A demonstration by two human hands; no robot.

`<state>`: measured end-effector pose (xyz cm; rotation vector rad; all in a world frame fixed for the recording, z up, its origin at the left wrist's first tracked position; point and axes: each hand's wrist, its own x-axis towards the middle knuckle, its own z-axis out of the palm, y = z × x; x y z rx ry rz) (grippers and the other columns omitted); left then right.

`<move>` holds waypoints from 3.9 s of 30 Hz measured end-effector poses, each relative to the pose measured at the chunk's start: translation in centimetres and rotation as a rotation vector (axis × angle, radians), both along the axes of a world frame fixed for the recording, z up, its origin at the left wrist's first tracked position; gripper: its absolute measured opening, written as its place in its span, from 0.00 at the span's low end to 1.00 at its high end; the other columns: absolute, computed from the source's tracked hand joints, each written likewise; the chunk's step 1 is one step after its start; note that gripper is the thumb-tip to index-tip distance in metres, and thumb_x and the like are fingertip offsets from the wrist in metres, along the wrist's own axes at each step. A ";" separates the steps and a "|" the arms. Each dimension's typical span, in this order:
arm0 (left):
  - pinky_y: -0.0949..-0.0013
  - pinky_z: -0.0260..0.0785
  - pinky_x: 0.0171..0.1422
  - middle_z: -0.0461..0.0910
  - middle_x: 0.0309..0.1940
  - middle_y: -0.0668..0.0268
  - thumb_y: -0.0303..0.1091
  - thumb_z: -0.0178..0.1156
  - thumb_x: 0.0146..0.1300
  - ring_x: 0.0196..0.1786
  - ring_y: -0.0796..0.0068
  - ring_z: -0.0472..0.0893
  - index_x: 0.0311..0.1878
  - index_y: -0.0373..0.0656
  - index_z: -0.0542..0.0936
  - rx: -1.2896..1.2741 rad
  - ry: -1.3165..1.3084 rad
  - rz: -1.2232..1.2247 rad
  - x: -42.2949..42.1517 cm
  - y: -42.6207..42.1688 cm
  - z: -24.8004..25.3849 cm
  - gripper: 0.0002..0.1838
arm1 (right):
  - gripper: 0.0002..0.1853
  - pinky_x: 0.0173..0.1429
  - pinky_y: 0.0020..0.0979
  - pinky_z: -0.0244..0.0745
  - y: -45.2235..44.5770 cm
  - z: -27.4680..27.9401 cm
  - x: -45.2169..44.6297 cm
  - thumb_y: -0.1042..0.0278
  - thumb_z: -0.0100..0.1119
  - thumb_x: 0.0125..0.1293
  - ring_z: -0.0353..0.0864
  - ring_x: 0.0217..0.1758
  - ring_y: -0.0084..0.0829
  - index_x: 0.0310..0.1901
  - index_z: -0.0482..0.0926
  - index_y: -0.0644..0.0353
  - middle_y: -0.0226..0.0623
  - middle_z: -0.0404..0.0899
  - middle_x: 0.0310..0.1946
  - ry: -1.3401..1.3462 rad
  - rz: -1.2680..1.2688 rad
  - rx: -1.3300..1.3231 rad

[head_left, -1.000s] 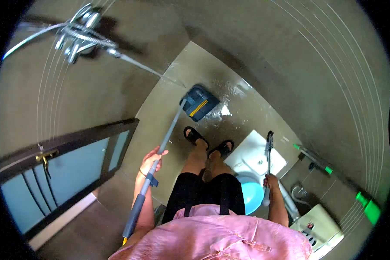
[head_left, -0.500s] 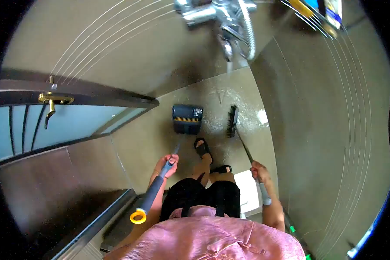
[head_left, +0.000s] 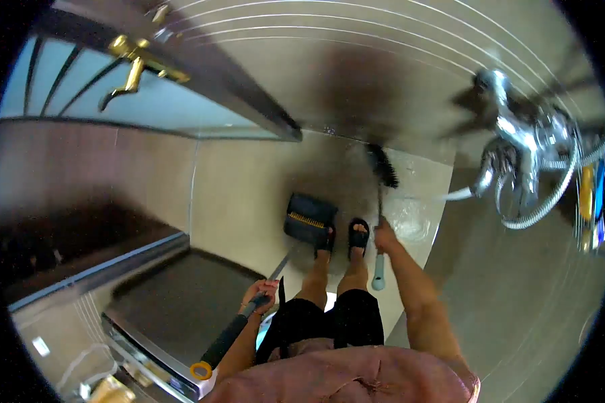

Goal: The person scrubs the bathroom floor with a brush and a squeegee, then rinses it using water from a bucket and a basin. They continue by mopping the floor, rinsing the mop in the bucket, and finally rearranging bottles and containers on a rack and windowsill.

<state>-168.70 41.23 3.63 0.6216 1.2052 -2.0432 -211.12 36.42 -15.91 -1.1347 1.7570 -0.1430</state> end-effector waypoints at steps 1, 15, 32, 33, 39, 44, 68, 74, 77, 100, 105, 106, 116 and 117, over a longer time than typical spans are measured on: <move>0.80 0.62 0.25 0.68 0.25 0.66 0.27 0.45 0.58 0.22 0.82 0.69 0.45 0.24 0.62 0.049 -0.099 0.051 -1.3 0.6 1.3 0.15 | 0.28 0.50 0.46 0.65 -1.2 0.2 1.9 0.56 0.44 0.60 0.69 0.48 0.47 0.59 0.58 0.63 0.51 0.71 0.45 -0.184 -0.140 0.049; 0.82 0.57 0.21 0.65 0.22 0.69 0.26 0.45 0.52 0.19 0.84 0.67 0.35 0.34 0.62 0.126 0.059 0.905 -7.7 13.4 2.5 0.08 | 0.06 0.15 0.23 0.58 0.4 15.6 -14.7 0.59 0.45 0.61 0.60 0.12 0.20 0.34 0.66 0.51 0.29 0.63 0.14 -0.530 -0.873 0.663; 0.75 0.59 0.29 0.61 0.22 0.68 0.21 0.45 0.51 0.24 0.77 0.61 0.31 0.37 0.61 0.101 0.097 1.163 -3.3 15.8 -0.5 0.05 | 0.22 0.15 0.24 0.58 -8.5 10.2 19.8 0.71 0.48 0.58 0.58 0.13 0.21 0.54 0.58 0.48 0.28 0.61 0.15 -0.611 -0.061 0.852; 0.76 0.59 0.29 0.61 0.22 0.68 0.20 0.45 0.50 0.23 0.77 0.61 0.31 0.37 0.61 0.056 0.052 1.192 -3.4 15.1 0.7 0.06 | 0.23 0.15 0.24 0.59 -10.7 11.8 20.5 0.71 0.48 0.57 0.58 0.13 0.21 0.55 0.57 0.49 0.28 0.61 0.15 -0.596 -0.034 0.860; 0.75 0.59 0.27 0.60 0.21 0.69 0.25 0.42 0.55 0.20 0.79 0.59 0.30 0.40 0.59 0.018 0.106 1.343 -4.2 16.5 0.5 0.03 | 0.17 0.12 0.28 0.61 -21.0 15.3 23.8 0.72 0.50 0.55 0.65 0.13 0.25 0.48 0.63 0.60 0.34 0.68 0.16 -0.379 0.219 0.584; 0.75 0.60 0.25 0.63 0.18 0.70 0.31 0.40 0.60 0.19 0.81 0.63 0.28 0.43 0.62 -0.258 0.187 1.365 -6.6 17.7 0.3 0.06 | 0.09 0.12 0.26 0.58 -25.4 6.3 34.3 0.67 0.50 0.56 0.66 0.13 0.24 0.36 0.65 0.58 0.31 0.65 0.13 -0.212 0.499 0.365; 0.51 0.67 0.42 0.66 0.18 0.70 0.33 0.37 0.59 0.21 0.77 0.70 0.30 0.41 0.63 -0.059 0.181 2.320 -11.7 7.0 2.0 0.07 | 0.03 0.14 0.25 0.57 -27.8 11.9 71.9 0.61 0.50 0.60 0.59 0.11 0.20 0.35 0.68 0.42 0.26 0.61 0.13 -0.008 1.094 0.811; 0.70 0.62 0.22 0.65 0.19 0.71 0.29 0.40 0.57 0.18 0.79 0.66 0.32 0.38 0.64 -0.206 -0.160 2.408 -14.1 5.7 -0.1 0.05 | 0.33 0.34 0.35 0.76 -14.7 4.1 74.8 0.69 0.47 0.51 0.79 0.34 0.42 0.62 0.53 0.52 0.49 0.75 0.41 0.477 2.203 -0.383; 0.73 0.60 0.22 0.65 0.19 0.71 0.28 0.40 0.56 0.17 0.79 0.66 0.34 0.37 0.64 0.156 -0.155 2.475 -15.4 4.6 -1.2 0.06 | 0.33 0.39 0.37 0.74 -4.2 9.4 70.4 0.70 0.48 0.51 0.79 0.36 0.43 0.62 0.52 0.55 0.49 0.75 0.39 0.579 2.319 -0.153; 0.79 0.59 0.22 0.63 0.14 0.75 0.29 0.41 0.54 0.17 0.83 0.66 0.27 0.44 0.65 0.337 -0.173 3.096 -15.3 -3.7 -12.1 0.03 | 0.11 0.13 0.26 0.55 -3.0 4.3 80.8 0.65 0.41 0.62 0.58 0.11 0.22 0.23 0.60 0.54 0.26 0.55 0.10 0.630 1.636 0.636; 0.74 0.61 0.23 0.64 0.13 0.75 0.35 0.46 0.53 0.14 0.81 0.65 0.25 0.47 0.64 0.251 -0.167 3.237 -14.0 -5.0 -12.0 0.05 | 0.06 0.20 0.33 0.66 -1.9 -5.1 79.1 0.67 0.49 0.56 0.70 0.18 0.34 0.29 0.69 0.60 0.35 0.69 0.19 0.599 1.531 1.429; 0.73 0.62 0.25 0.64 0.13 0.75 0.35 0.46 0.54 0.15 0.81 0.66 0.26 0.47 0.64 0.182 -0.190 3.295 -13.9 -5.8 -12.6 0.06 | 0.08 0.23 0.31 0.66 0.6 -3.4 73.6 0.63 0.50 0.56 0.70 0.20 0.32 0.29 0.68 0.58 0.34 0.69 0.20 0.383 2.030 0.957; 0.68 0.63 0.29 0.66 0.16 0.74 0.36 0.47 0.56 0.18 0.79 0.67 0.29 0.45 0.66 0.115 -0.171 3.558 -11.7 -6.4 -10.3 0.06 | 0.09 0.13 0.15 0.52 31.0 0.5 57.2 0.65 0.44 0.62 0.53 0.09 0.16 0.24 0.64 0.50 0.19 0.54 0.10 0.959 1.777 1.245; 0.68 0.63 0.29 0.67 0.16 0.74 0.36 0.47 0.56 0.18 0.79 0.67 0.30 0.44 0.66 0.217 -0.145 3.555 -11.5 -6.8 -10.6 0.06 | 0.02 0.12 0.15 0.52 31.8 0.9 56.8 0.65 0.42 0.63 0.54 0.09 0.15 0.33 0.64 0.50 0.21 0.55 0.11 0.820 2.029 1.143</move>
